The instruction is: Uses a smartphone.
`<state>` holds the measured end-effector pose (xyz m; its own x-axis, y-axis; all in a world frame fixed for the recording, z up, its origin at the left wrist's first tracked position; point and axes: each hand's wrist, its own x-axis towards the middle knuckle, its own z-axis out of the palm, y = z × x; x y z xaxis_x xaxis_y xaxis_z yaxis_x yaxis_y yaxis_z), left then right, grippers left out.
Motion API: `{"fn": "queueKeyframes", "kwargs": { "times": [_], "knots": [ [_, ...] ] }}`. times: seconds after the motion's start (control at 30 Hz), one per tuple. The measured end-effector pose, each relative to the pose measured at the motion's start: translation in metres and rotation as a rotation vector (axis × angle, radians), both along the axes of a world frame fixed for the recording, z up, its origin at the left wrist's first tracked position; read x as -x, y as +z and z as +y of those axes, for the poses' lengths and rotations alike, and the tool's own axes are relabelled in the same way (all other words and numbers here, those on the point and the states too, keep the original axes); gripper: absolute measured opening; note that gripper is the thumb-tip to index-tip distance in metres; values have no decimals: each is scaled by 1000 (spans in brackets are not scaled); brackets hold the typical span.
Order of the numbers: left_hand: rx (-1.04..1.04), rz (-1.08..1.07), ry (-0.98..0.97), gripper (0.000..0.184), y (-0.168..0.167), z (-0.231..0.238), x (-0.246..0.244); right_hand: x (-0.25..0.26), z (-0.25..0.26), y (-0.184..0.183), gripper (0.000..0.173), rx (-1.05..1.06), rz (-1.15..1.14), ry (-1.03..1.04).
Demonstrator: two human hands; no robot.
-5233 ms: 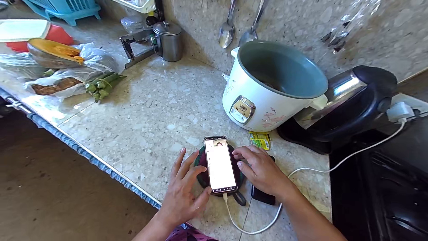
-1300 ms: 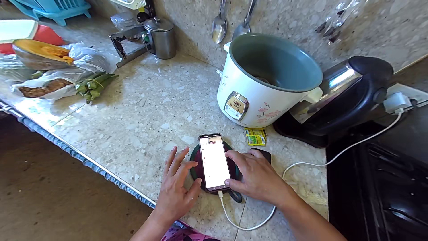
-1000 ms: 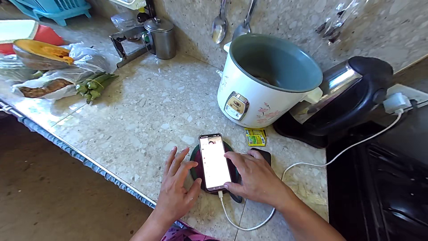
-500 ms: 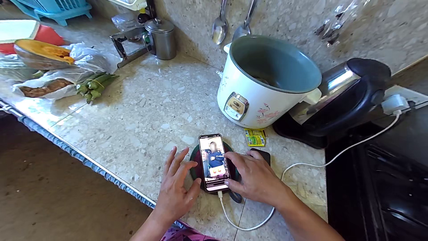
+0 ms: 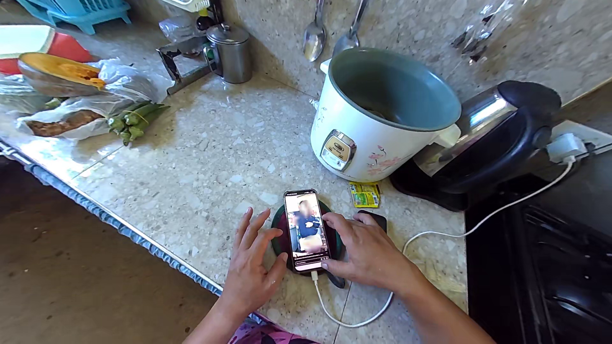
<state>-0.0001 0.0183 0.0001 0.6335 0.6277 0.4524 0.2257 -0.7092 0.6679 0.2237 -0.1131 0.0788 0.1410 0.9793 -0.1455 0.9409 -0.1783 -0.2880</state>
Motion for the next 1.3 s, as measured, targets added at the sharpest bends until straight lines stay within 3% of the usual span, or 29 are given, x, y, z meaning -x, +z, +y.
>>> {"fn": "queueKeyframes", "kwargs": {
  "times": [1.3],
  "knots": [
    [-4,-7,11,30,0,-1,0,3,1,-4,76,-60,-36,-1]
  ]
}}
